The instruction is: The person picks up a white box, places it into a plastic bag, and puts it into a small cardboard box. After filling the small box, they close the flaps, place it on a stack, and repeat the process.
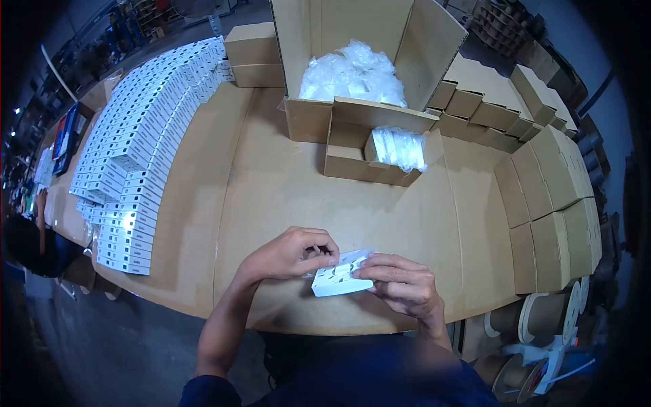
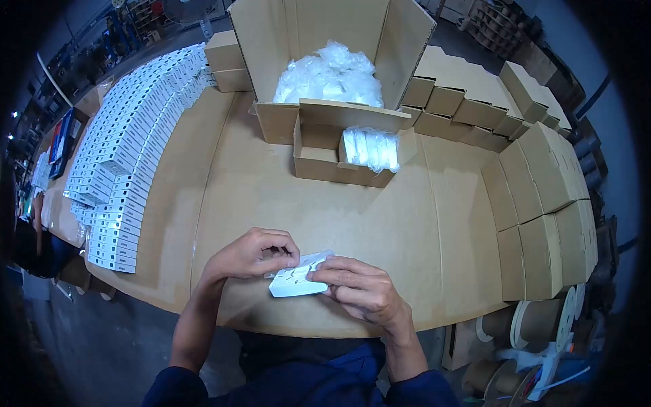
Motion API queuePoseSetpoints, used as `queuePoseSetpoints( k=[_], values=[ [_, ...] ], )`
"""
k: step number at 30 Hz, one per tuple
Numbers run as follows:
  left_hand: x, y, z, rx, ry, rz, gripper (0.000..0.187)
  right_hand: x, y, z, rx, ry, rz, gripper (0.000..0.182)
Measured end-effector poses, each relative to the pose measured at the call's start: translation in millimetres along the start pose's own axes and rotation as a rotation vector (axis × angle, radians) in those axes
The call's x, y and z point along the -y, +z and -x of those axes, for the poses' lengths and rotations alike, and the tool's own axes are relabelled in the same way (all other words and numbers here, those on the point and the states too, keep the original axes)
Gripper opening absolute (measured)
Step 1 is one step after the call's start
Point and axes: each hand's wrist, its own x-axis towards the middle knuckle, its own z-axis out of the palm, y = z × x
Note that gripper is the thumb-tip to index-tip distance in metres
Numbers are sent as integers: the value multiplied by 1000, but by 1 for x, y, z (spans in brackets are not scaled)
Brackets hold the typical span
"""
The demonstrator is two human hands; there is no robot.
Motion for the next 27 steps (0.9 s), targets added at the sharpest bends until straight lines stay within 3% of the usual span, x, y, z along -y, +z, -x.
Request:
queuePoseSetpoints(
  k=[4, 10, 16, 27],
  values=[
    [-20, 2, -8, -66, 52, 25, 17, 1, 2, 0, 15, 10, -13, 29],
    [-11, 3, -19, -9, 237, -68, 18, 3, 2, -2, 18, 19, -17, 27],
    [-21, 7, -16, -50, 91, -117, 20, 1, 3, 0, 31, 29, -9, 26],
    [-25, 1, -15, -49, 114, -229, 22, 0, 1, 1, 36, 25, 19, 24]
  ],
)
